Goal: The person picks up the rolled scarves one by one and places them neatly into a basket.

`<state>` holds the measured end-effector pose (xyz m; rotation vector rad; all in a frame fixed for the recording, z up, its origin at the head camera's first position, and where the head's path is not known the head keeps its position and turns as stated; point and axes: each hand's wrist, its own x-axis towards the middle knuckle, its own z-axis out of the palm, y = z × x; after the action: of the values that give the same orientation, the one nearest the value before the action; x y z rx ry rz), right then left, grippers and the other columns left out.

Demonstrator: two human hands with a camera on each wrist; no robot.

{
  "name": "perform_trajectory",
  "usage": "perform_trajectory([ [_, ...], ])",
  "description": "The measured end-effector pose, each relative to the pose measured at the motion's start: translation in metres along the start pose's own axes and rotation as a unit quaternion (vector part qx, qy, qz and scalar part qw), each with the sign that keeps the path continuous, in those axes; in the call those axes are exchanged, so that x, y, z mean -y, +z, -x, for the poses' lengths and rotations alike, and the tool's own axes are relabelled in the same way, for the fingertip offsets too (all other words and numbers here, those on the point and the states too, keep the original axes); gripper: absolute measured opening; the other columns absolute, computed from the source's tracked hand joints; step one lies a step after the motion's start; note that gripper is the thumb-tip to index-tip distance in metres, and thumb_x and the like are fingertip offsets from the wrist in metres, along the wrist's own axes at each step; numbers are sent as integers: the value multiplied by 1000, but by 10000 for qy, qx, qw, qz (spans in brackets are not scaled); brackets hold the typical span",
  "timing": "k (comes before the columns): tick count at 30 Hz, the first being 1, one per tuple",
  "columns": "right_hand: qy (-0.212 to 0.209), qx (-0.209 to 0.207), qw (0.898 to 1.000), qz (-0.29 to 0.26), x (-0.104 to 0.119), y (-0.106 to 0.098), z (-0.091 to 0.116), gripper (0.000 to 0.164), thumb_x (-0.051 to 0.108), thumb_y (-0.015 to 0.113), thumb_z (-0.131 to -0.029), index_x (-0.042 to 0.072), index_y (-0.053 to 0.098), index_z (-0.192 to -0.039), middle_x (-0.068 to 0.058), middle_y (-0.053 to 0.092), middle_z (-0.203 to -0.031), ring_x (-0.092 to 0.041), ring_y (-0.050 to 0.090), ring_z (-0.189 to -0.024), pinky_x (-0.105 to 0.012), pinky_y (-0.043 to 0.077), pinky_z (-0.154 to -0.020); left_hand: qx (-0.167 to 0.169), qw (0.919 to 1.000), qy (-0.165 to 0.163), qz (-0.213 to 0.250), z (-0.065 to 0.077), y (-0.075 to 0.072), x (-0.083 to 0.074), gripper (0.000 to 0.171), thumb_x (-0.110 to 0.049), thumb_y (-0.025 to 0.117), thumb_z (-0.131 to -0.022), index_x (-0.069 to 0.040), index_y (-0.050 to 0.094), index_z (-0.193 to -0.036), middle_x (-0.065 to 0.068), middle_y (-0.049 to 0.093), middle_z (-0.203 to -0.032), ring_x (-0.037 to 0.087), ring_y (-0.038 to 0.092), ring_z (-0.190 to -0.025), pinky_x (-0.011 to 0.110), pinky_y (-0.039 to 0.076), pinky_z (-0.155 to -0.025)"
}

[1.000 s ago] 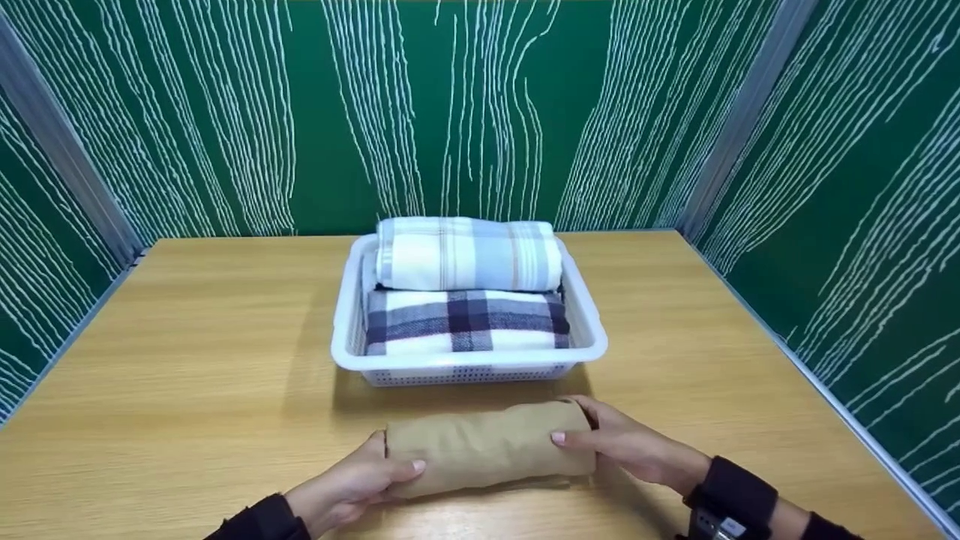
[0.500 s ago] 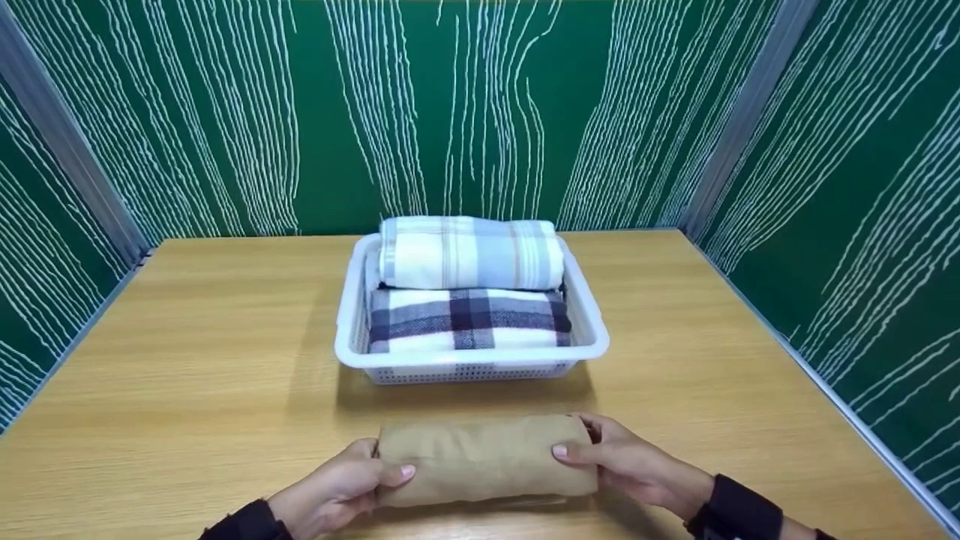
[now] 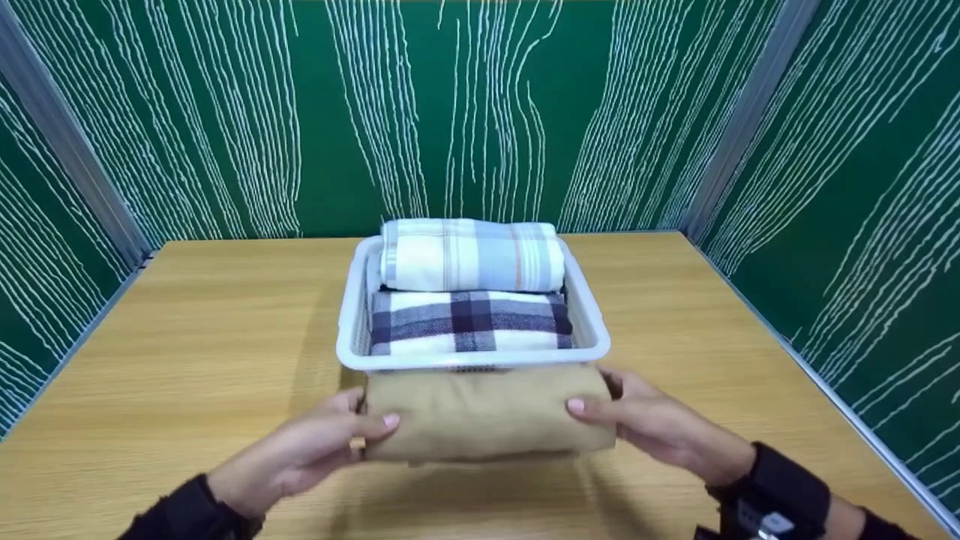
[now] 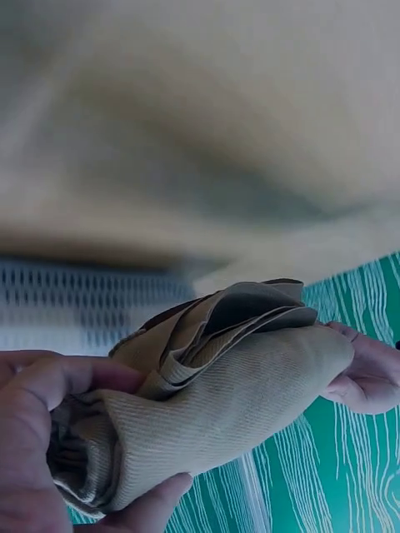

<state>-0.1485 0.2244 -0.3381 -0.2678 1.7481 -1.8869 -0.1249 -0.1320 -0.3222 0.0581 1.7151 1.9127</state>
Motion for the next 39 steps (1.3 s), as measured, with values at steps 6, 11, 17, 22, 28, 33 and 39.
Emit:
perform_trajectory([
  [6,-226,-442,9985,242,28,-4,-19,73,14,68,-88,-7,25,-143,-14,54,-121,-24,57,-105,-36,47,-92,-340,9988,315,-167,-11,-6,-34,54,-3,54,-94,11,27,-138,14,47,-118,19,53,-95,33,46,-87],
  [11,-597,-698,9954,277,37,-14,-46,74,9,68,-87,-5,23,-144,-15,48,-125,-22,55,-106,-33,46,-93,-662,9959,595,-169,-35,-17,-44,45,-1,52,-95,10,33,-134,8,45,-105,14,50,-85,23,44,-75],
  [17,-805,-795,9933,221,37,-29,-75,70,8,67,-88,-3,26,-144,-16,44,-125,-24,53,-108,-33,47,-91,-807,9931,834,-141,-68,-29,-48,53,-1,51,-96,8,27,-143,20,40,-132,23,52,-107,32,48,-91],
  [22,-908,-874,9917,239,33,-37,-91,71,5,67,-88,-2,25,-145,-16,42,-129,-25,50,-111,-34,46,-93,-956,9913,893,-164,-88,-37,-45,52,-1,50,-97,7,28,-143,19,41,-132,22,52,-106,30,48,-89],
  [28,-904,-920,9908,396,23,-43,-101,70,6,67,-88,-2,26,-144,-17,42,-130,-26,50,-112,-34,45,-94,-903,9905,1033,-42,-100,-43,-34,48,1,50,-96,9,32,-140,14,46,-120,15,55,-93,23,49,-77],
  [33,-810,-999,9894,674,17,-48,-102,73,10,68,-89,0,25,-147,-18,41,-135,-26,49,-114,-32,44,-94,-1081,9875,1066,-419,-104,-44,-26,47,1,50,-96,9,34,-139,20,44,-131,19,56,-98,29,50,-83],
  [39,-859,-1151,9831,1139,16,-51,-102,66,12,70,-88,-1,34,-141,-18,48,-129,-26,52,-112,-31,45,-93,-1485,9698,1150,-1559,-108,-39,-27,45,1,52,-95,9,37,-137,25,39,-139,31,45,-119,41,41,-99],
])
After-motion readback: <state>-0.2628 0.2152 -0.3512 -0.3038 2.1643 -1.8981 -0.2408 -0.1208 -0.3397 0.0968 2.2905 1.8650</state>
